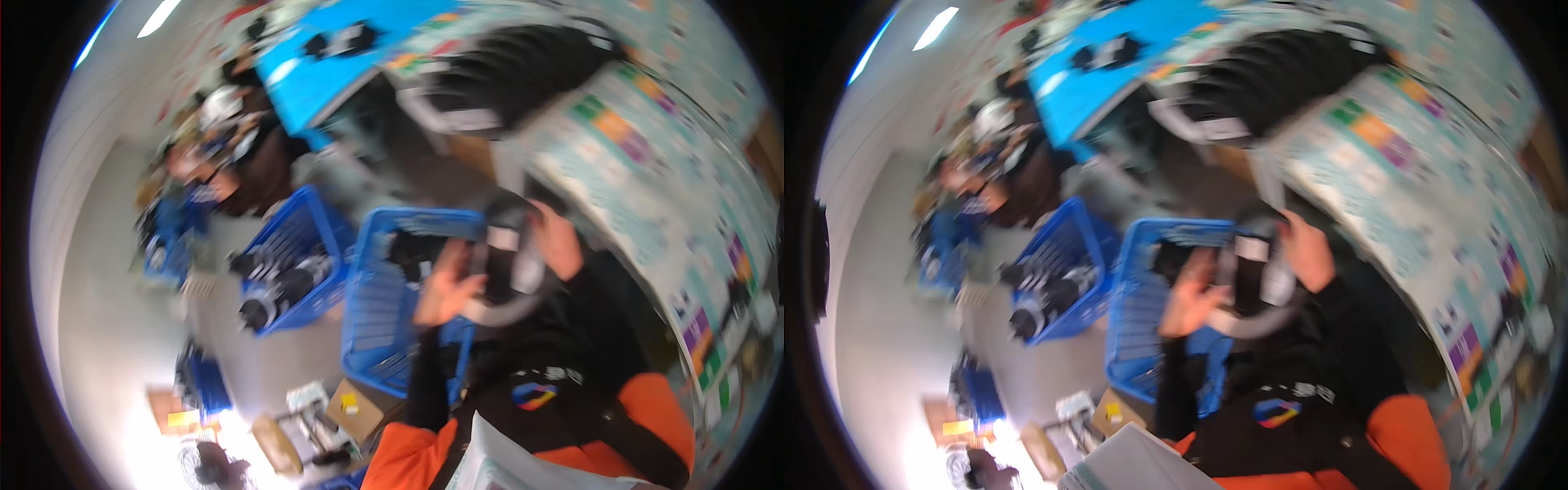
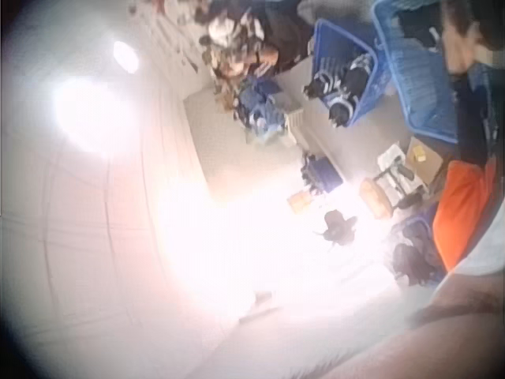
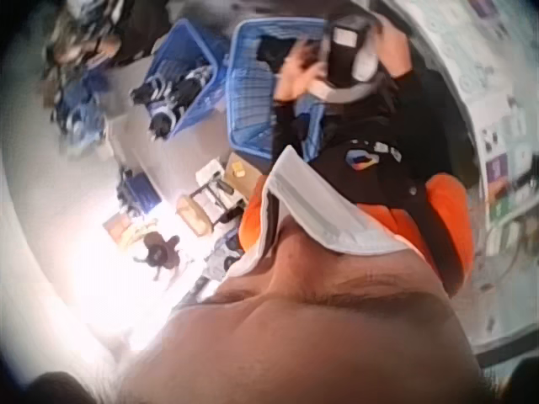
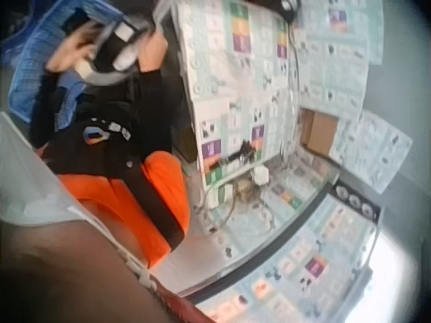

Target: The person trims the edges of shoe heel components using a handheld tool and stacks them on the table. The person picks up each component by hand from a basket, removes excess material around the edges, and then places it into a growing stack.

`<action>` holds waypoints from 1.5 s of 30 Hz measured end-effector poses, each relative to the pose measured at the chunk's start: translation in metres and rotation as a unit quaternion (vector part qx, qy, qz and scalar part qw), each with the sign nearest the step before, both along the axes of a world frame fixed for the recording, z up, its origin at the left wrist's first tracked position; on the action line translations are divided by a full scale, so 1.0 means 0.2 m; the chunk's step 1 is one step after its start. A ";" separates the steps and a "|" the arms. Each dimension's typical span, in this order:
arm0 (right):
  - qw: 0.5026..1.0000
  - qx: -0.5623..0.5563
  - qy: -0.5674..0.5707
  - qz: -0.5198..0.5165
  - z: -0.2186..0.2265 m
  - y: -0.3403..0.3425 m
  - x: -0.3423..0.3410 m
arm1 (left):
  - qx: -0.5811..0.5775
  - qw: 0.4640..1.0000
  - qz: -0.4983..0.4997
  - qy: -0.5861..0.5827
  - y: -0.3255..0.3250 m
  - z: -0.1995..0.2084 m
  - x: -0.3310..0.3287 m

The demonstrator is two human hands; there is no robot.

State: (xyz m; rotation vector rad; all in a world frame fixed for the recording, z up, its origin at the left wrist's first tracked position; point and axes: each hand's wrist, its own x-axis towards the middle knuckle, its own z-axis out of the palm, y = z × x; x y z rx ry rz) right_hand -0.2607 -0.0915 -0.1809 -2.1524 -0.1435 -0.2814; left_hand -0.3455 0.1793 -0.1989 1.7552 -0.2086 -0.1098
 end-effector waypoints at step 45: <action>0.762 -0.377 0.246 -0.466 -0.27 -2.85 -1.01 | 0.305 0.798 -0.131 -0.502 -1.78 1.28 0.85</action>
